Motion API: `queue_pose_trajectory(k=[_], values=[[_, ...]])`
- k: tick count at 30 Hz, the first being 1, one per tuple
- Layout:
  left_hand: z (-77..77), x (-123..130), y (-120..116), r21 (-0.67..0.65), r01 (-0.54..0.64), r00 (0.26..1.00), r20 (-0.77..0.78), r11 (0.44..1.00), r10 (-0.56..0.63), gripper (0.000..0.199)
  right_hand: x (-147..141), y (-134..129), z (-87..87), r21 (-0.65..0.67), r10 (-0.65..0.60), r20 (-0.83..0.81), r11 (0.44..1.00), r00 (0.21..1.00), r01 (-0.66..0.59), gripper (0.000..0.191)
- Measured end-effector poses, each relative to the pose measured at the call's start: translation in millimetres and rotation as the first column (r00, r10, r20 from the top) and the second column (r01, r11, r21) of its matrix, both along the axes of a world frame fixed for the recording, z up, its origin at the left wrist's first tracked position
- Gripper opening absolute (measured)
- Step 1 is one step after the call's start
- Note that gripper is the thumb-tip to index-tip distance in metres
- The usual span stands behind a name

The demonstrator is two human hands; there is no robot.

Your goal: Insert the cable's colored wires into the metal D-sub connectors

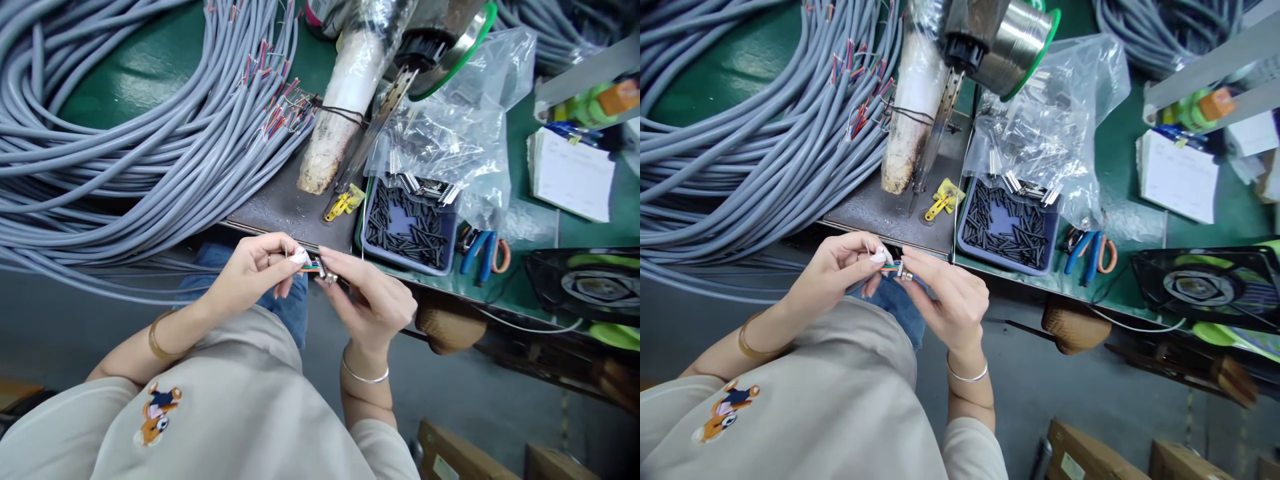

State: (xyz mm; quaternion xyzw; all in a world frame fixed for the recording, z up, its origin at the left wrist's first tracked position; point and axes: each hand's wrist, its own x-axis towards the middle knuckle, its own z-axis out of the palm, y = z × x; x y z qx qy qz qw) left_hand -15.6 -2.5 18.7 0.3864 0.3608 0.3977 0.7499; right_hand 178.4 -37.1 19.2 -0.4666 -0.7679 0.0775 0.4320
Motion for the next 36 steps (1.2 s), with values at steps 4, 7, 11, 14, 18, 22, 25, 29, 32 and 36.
queue_pose_trajectory(k=[4, 7, 11, 14, 18, 22, 25, 29, 32, 36], values=[[-1.0, -0.4, -2.4, 0.01, -0.018, 1.0, 0.002, 1.0, 0.018, 0.032, -11.3, -2.0, -1.0, -0.286, -0.166, -0.181, 0.952, 0.97, 0.109, 0.032], [-3.1, -1.9, -3.4, -0.011, -0.023, 0.999, 0.041, 1.0, 0.023, 0.029, -17.5, -0.2, 2.7, -0.457, -0.195, -0.302, 0.889, 0.933, 0.038, 0.032], [-4.4, -5.2, -3.6, -0.019, -0.022, 0.997, 0.071, 1.0, 0.023, 0.025, -20.5, 3.6, 6.1, -0.515, -0.21, -0.381, 0.857, 0.901, -0.018, 0.026], [-5.2, -5.9, -3.2, -0.017, -0.025, 0.997, 0.075, 1.0, 0.026, 0.026, -20.6, 5.0, 5.6, -0.531, -0.222, -0.386, 0.847, 0.896, -0.019, 0.026], [-7.0, -4.3, -2.6, 0.018, -0.024, 0.995, 0.102, 1.0, 0.023, 0.025, -20.9, 6.6, 4.8, -0.526, -0.225, -0.404, 0.85, 0.886, -0.024, 0.024], [-10.9, -4.5, -1.8, 0.105, -0.042, 0.995, 0.099, 0.994, 0.032, 0.019, -22.5, 7.6, 7.3, -0.552, -0.255, -0.405, 0.834, 0.878, -0.012, 0.024], [-14.4, -7.5, -1.1, 0.302, -0.044, 0.998, 0.046, 0.952, 0.031, 0.012, -23.3, 7.1, 9.1, -0.577, -0.272, -0.402, 0.817, 0.874, -0.011, 0.023], [-15.5, -9.8, -1.1, 0.692, 0.125, 0.976, -0.215, 0.711, 0.038, 0.013, -22.8, 7.0, 7.6, -0.52, -0.215, -0.322, 0.854, 0.922, 0.017, 0.022], [-13.1, -7.4, -2.0, 0.734, 0.166, 0.947, -0.305, 0.658, 0.102, 0.016, -20.8, 7.6, 5.9, -0.416, -0.191, -0.218, 0.905, 0.957, 0.086, 0.02], [-11.1, -3.4, -2.6, 0.577, 0.039, 0.968, -0.225, 0.816, 0.113, 0.006, -14.1, 6.5, 6.5, -0.215, -0.305, -0.261, 0.943, 0.916, 0.253, 0.018]])
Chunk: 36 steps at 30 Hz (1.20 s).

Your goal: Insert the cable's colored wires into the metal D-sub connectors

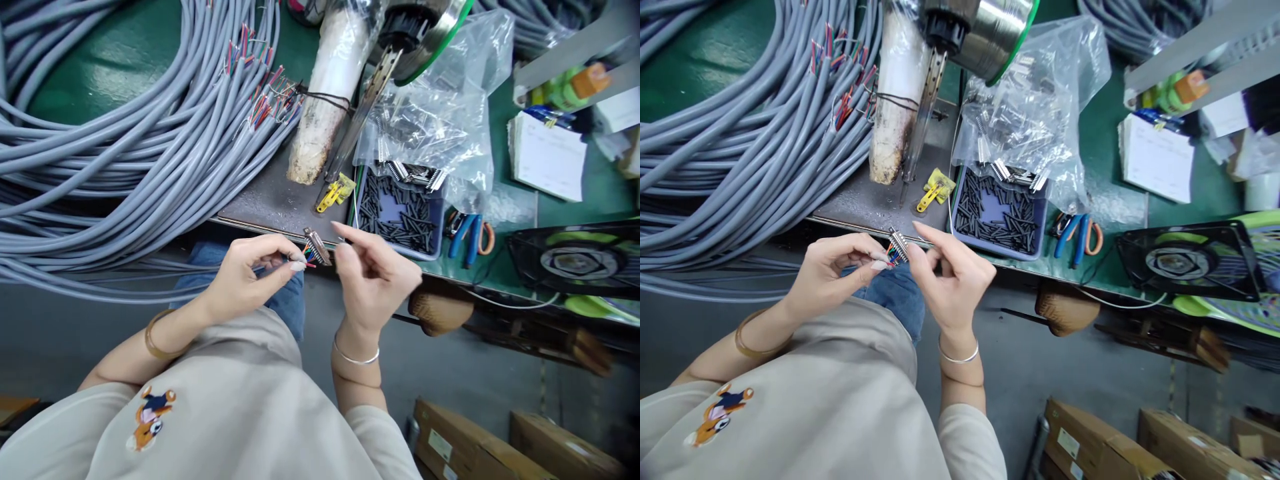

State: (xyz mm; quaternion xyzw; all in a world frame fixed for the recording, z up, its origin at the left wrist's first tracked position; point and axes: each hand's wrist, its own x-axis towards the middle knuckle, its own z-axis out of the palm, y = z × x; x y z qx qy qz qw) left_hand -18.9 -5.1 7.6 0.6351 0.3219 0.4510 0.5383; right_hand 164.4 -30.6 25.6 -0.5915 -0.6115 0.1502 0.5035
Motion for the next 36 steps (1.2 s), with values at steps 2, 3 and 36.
queue_pose_trajectory(k=[2, 3, 36], values=[[-1.4, 0.9, -0.5, -0.054, 0.014, 0.999, 0.036, 0.998, -0.012, 0.007, 3.9, -1.4, 1.3, 0.124, -0.045, -0.093, 0.991, 0.995, 0.056, 0.02], [-2.5, 1.2, -0.9, -0.065, 0.019, 0.999, 0.049, 0.998, -0.016, 0.009, 5.6, -2.2, 2.1, 0.178, -0.044, -0.14, 0.982, 0.989, 0.069, 0.02], [-10.1, 12.2, 17.8, -0.643, 0.127, 0.879, 0.426, 0.755, 0.215, 0.007, -3.9, -1.9, -39.9, 0.261, 0.11, 0.105, 0.956, 0.988, -0.134, 0.021]])
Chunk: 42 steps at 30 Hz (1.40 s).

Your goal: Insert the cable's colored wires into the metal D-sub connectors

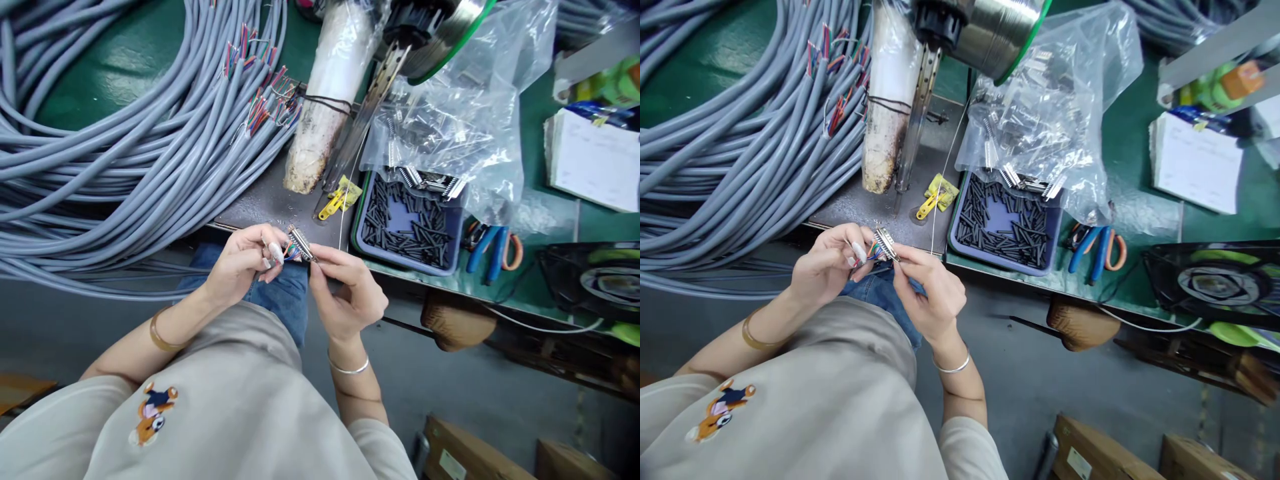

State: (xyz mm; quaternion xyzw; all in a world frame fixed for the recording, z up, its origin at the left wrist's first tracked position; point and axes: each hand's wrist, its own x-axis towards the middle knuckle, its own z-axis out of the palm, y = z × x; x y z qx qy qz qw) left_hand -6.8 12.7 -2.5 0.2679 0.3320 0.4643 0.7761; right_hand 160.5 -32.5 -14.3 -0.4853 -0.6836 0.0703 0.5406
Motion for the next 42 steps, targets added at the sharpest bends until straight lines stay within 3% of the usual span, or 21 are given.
queue_pose_trajectory(k=[7, 12, 19, 24, 32, 42], values=[[-1.6, -4.7, -0.1, -0.004, 0.006, 1.0, 0.013, 1.0, -0.006, 0.004, -1.3, -4.3, 4.3, 0.104, 0.007, 0.149, 0.994, 0.989, -0.022, 0.024], [-3.9, -4.5, -0.7, 0.08, 0.01, 1.0, -0.001, 0.997, -0.01, 0.02, -1.6, -1.5, 2.1, 0.125, -0.035, 0.157, 0.992, 0.987, 0.015, 0.023], [-3.0, 5.9, -2.1, 0.158, -0.051, 0.974, -0.209, 0.986, 0.084, 0.033, -5.8, 6.0, 0.2, -0.01, -0.08, 0.046, 0.997, 0.996, 0.081, 0.017], [8.2, 15.7, 5.7, 0.212, -0.135, 0.925, -0.322, 0.968, 0.2, 0.039, -5.6, 12.4, 2.2, 0.016, -0.109, 0.106, 0.994, 0.988, 0.108, 0.018], [17.1, 26.9, 17.6, 0.309, -0.201, 0.884, -0.352, 0.929, 0.309, 0.031, -3.1, 25.1, 4.2, 0.037, -0.102, 0.073, 0.994, 0.992, 0.099, 0.019], [20.7, 30.1, 20.0, 0.391, -0.203, 0.822, -0.431, 0.898, 0.373, 0.023, -0.6, 33.1, 6.4, 0.077, -0.105, 0.073, 0.992, 0.992, 0.099, 0.019]])
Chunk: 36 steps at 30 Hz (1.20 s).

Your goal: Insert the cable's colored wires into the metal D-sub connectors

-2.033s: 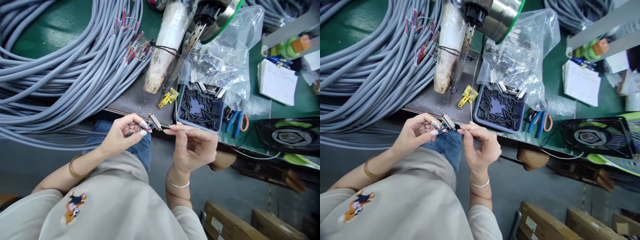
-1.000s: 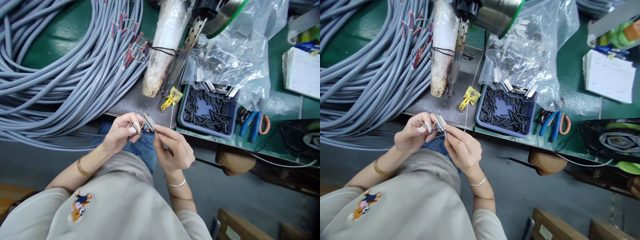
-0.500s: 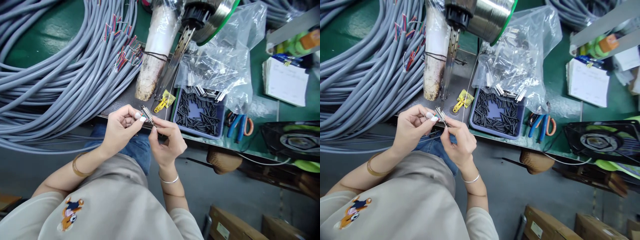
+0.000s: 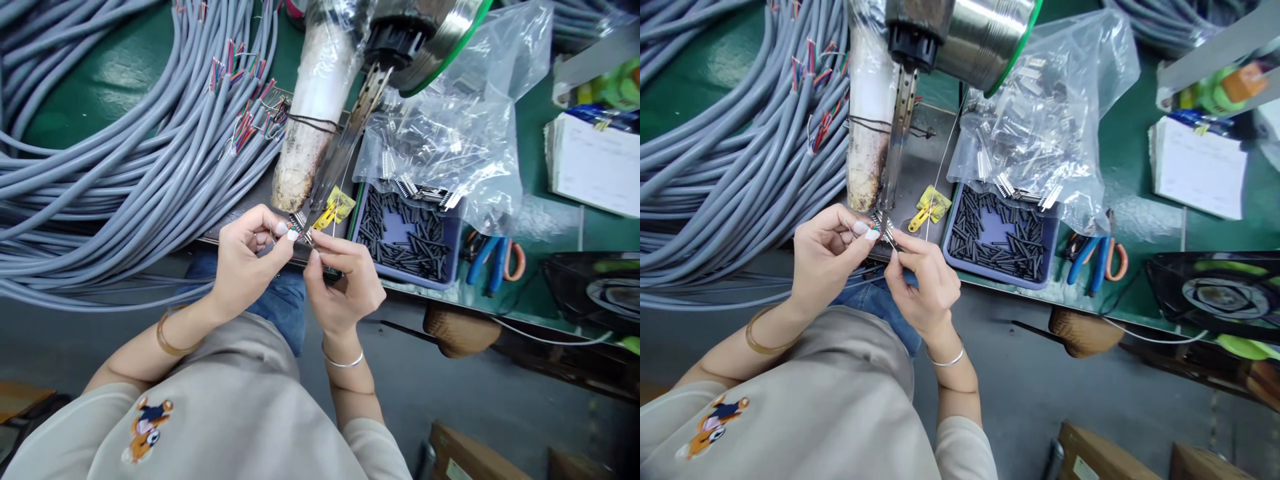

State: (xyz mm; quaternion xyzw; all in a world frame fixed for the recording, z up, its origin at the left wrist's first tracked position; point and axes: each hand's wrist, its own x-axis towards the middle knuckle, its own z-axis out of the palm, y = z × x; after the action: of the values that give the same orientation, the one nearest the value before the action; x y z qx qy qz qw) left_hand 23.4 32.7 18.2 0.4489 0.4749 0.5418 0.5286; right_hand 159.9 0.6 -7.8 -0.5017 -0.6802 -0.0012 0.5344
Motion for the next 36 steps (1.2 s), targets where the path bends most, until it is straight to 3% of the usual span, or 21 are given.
queue_pose_trajectory(k=[10, 14, 22, 29, 36], values=[[-0.2, -2.6, -1.2, -0.028, 0.032, 0.999, -0.006, 0.999, -0.032, 0.025, 2.6, -2.2, -0.5, 0.046, 0.006, 0.123, 0.999, 0.992, -0.011, 0.02], [-2.8, -4.6, -2.8, -0.026, 0.045, 0.999, 0.011, 0.999, -0.045, 0.023, 3.3, -2.8, -1.2, 0.018, 0.027, 0.08, 0.999, 0.996, -0.028, 0.021], [-6.1, -10.1, -7.3, 0.192, 0.071, 0.984, -0.177, 0.979, -0.037, 0.013, 3.4, -1.2, 2.3, -0.038, 0.02, 0.013, 0.999, 1.0, -0.019, 0.019], [-14.0, -16.2, -4.4, 0.432, 0.14, 0.925, -0.377, 0.891, 0.037, 0.012, 1.7, 2.7, 3.5, -0.033, 0.005, 0.052, 0.999, 0.999, -0.003, 0.019], [-5.8, -17.8, -1.2, 0.469, 0.144, 0.902, -0.424, 0.871, 0.08, 0.011, 0.7, 4.5, 12.1, -0.02, 0.019, 0.084, 1.0, 0.996, -0.018, 0.019]])
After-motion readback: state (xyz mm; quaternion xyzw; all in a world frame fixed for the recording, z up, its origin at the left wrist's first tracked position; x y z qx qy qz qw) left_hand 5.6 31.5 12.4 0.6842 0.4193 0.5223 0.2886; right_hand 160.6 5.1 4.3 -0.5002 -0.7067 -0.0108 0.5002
